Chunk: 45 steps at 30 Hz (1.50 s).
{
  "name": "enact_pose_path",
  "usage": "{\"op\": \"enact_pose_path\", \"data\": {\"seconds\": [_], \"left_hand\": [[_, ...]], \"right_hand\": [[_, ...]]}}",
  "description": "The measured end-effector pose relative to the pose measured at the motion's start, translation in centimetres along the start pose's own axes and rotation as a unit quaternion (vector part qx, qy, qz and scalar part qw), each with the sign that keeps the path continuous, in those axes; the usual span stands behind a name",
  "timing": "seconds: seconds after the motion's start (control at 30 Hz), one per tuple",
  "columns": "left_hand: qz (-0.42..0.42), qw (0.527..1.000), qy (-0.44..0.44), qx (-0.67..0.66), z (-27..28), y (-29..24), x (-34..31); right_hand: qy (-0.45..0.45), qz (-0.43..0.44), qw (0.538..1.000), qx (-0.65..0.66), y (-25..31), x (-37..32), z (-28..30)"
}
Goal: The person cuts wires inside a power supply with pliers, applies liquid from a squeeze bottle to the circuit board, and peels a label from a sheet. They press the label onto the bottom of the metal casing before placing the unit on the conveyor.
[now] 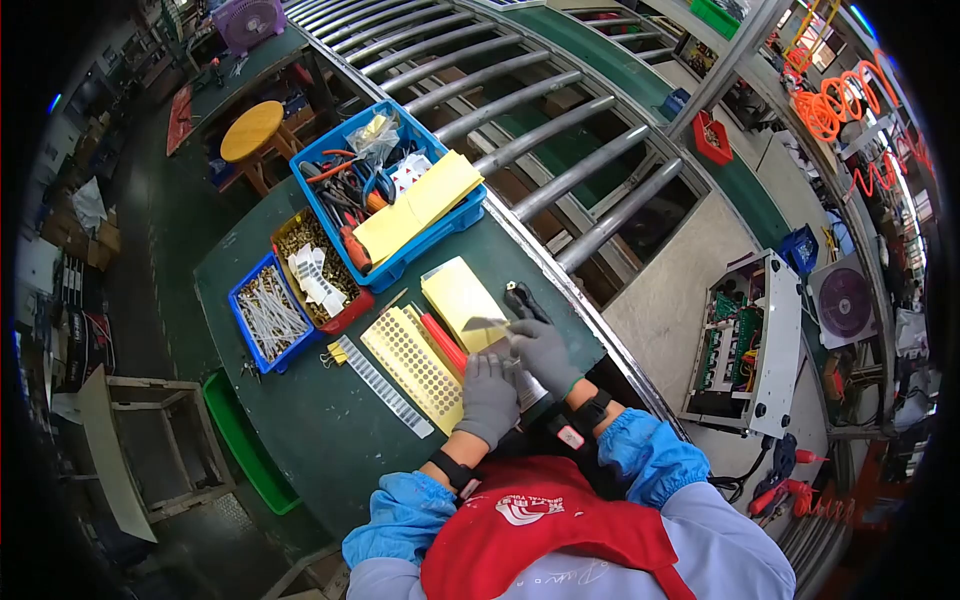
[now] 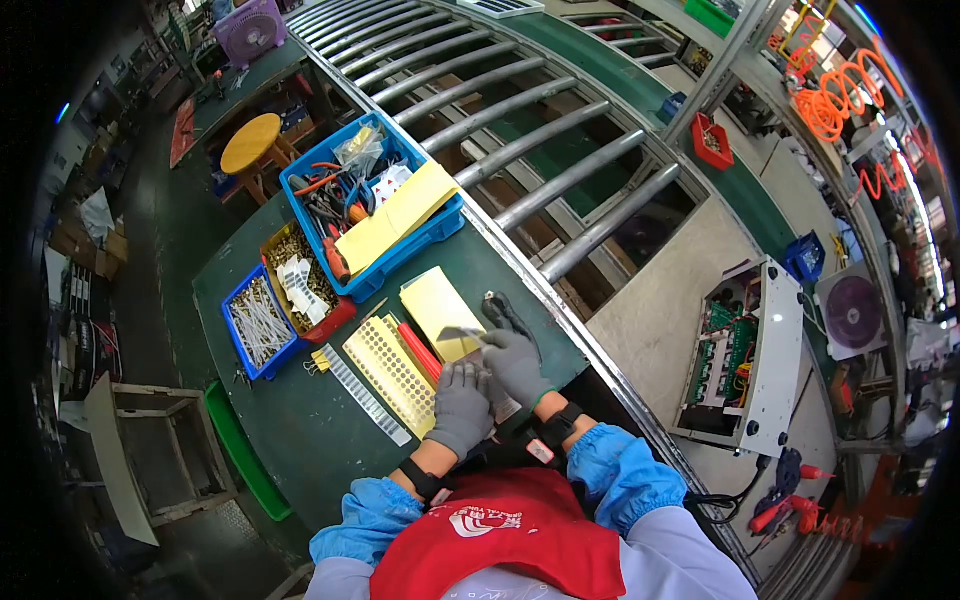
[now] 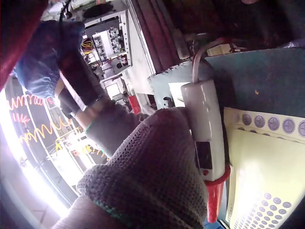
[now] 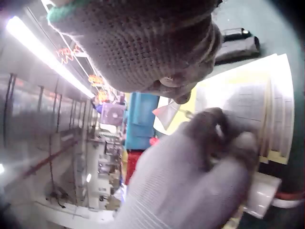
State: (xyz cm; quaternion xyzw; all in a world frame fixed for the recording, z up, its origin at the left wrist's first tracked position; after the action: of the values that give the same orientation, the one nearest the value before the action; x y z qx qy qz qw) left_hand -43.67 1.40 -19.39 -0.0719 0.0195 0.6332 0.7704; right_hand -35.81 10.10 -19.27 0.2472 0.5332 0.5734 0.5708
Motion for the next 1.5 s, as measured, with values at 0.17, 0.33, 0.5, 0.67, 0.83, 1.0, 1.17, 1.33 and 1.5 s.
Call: {"op": "enact_pose_path", "data": {"seconds": [0.17, 0.33, 0.5, 0.67, 0.83, 1.0, 1.17, 1.33, 1.5], "left_hand": [[0.016, 0.991, -0.051, -0.121, 2.1, 0.9, 0.5], [0.09, 0.792, -0.171, -0.579, 11.2, 2.2, 2.4], [0.045, 0.629, -0.028, -0.775, 16.6, -6.8, 5.7], [0.015, 0.664, 0.018, -0.747, 18.3, -15.7, 7.7], [-0.015, 0.659, 0.047, -0.75, 20.1, -23.0, 9.1], [-0.077, 0.66, 0.139, -0.735, 21.2, -30.7, 9.5], [-0.117, 0.545, 0.236, -0.796, 23.7, -39.3, 7.5], [-0.084, 0.537, 0.317, -0.778, 21.6, -43.0, 7.5], [-0.013, 0.622, 0.243, -0.744, 20.4, -41.8, 9.3]], "right_hand": [[-0.072, 0.15, 0.986, 0.01, 10.1, -4.2, 6.9], [-0.152, 0.245, 0.954, -0.084, 12.4, -12.4, 14.5], [-0.197, 0.227, 0.952, -0.059, 9.9, -18.1, 20.8], [-0.245, 0.206, 0.943, -0.097, 7.3, -22.9, 27.0], [-0.234, 0.109, 0.965, -0.058, 3.7, -27.1, 34.0], [-0.225, -0.015, 0.935, 0.274, -0.1, -30.1, 41.6], [-0.192, 0.009, 0.948, 0.254, -0.6, -29.7, 46.2], [-0.053, 0.015, 0.918, 0.394, 0.1, -29.0, 46.0], [-0.06, 0.029, 0.925, 0.373, -0.5, -28.5, 49.4]]}}
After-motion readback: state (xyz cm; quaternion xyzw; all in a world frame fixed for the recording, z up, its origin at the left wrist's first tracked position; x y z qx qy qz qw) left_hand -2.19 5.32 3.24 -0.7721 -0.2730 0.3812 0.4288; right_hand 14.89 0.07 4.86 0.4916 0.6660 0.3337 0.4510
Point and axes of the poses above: each hand's wrist, its own x-axis towards the middle knuckle, its own z-axis out of the back of the hand, y = z × x, the point moved 9 cm from there along x, towards the middle knuckle, and after that the axes turned 2 degrees about -y, right-handed, at the moved point
